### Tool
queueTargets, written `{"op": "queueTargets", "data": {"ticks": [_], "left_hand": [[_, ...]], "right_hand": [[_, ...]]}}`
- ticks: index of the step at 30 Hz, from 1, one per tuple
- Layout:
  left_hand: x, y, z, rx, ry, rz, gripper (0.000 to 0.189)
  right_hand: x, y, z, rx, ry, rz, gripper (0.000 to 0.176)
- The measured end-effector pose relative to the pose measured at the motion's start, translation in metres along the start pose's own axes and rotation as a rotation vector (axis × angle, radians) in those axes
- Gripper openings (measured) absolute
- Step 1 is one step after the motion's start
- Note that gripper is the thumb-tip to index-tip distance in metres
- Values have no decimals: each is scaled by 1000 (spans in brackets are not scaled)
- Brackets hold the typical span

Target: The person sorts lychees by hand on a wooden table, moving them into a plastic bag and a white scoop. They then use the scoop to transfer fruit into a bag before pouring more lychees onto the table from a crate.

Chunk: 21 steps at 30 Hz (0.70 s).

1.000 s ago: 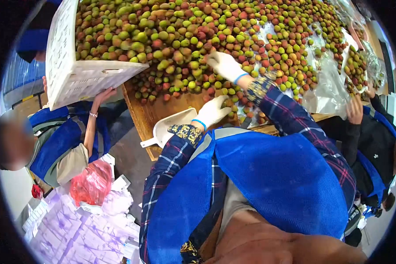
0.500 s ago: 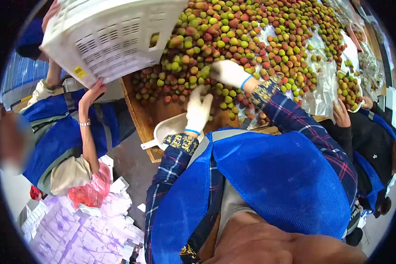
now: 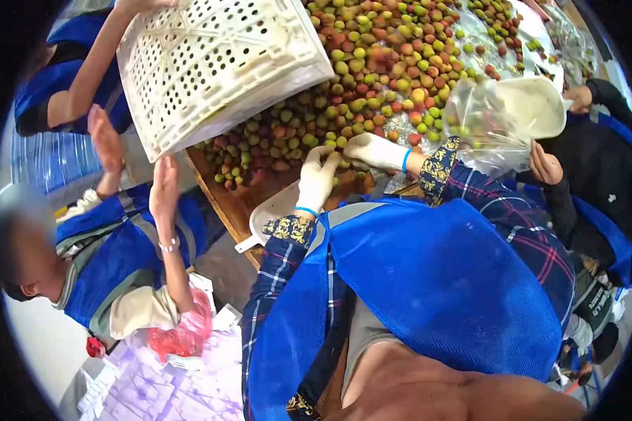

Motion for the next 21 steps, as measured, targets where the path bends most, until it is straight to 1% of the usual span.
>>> {"op": "queueTargets", "data": {"ticks": [1, 2, 3, 4, 5, 6, 7, 8, 9, 10, 11, 12, 13, 14, 15, 16, 18, 19, 20, 21], "left_hand": [[-4, -6, 4, -28, 116, 57, 34], [-6, -6, -1, -44, 122, 53, 34], [-8, -11, -6, -55, 118, 103, 34], [-7, -16, -3, -65, 112, 151, 33], [-5, -18, 2, 16, 70, 134, 40], [-7, -16, 2, 1, 72, 133, 40], [-9, -21, 5, 12, 179, 218, 45], [-10, -25, 3, 23, 286, 296, 51], [-12, -29, 2, -438, 397, 442, 61], [-12, -28, 6, -449, 403, 426, 61], [-16, -23, -4, -290, 221, 262, 61], [-18, -16, -13, -138, 40, 98, 62], [-23, -16, -26, -278, 76, 45, 61], [-23, -16, -33, -303, 93, 24, 61], [-19, -16, -45, -271, 8, -10, 55], [-18, -17, -57, -247, -73, -43, 48], [-16, -24, -69, -364, -17, -77, 46], [-24, -36, -94, -364, -93, -78, 50], [-31, -42, -110, -390, -114, -115, 50], [-38, -49, -127, -326, -193, -163, 50]], "right_hand": [[1, 3, 6, -156, 107, -41, 36], [5, 7, 14, -312, 210, -85, 34], [5, 19, 38, -491, 338, -82, 30], [6, 17, 43, -503, 333, -76, 30], [8, 26, 43, -686, 321, -195, 28], [12, 35, 40, -868, 303, -316, 27], [19, 34, 31, -946, 321, -306, 27], [21, 38, 34, -961, 313, -297, 27], [22, 40, 37, -946, 257, -294, 27], [24, 39, 36, -928, 202, -287, 28], [24, 36, 32, -865, 135, -322, 33], [22, 35, 37, -877, 124, -301, 33], [23, 37, 43, -878, 135, -327, 36], [23, 38, 46, -877, 139, -353, 38], [25, 31, 41, -903, 131, -320, 39], [19, 31, 45, -905, 53, -291, 40], [11, 28, 56, -937, -71, -289, 41], [11, 26, 65, -962, -37, -315, 40], [17, 22, 72, -995, -34, -339, 39], [17, 16, 82, -1019, -84, -259, 40]]}}
Point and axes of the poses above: each hand's wrist, its own x-axis away from the middle knuckle, its own y-axis out of the palm, z = x × y, the point moved 7 cm from there along -x, towards the middle knuckle, and after that the axes turned 7 degrees about -y, right-handed, at the moved point
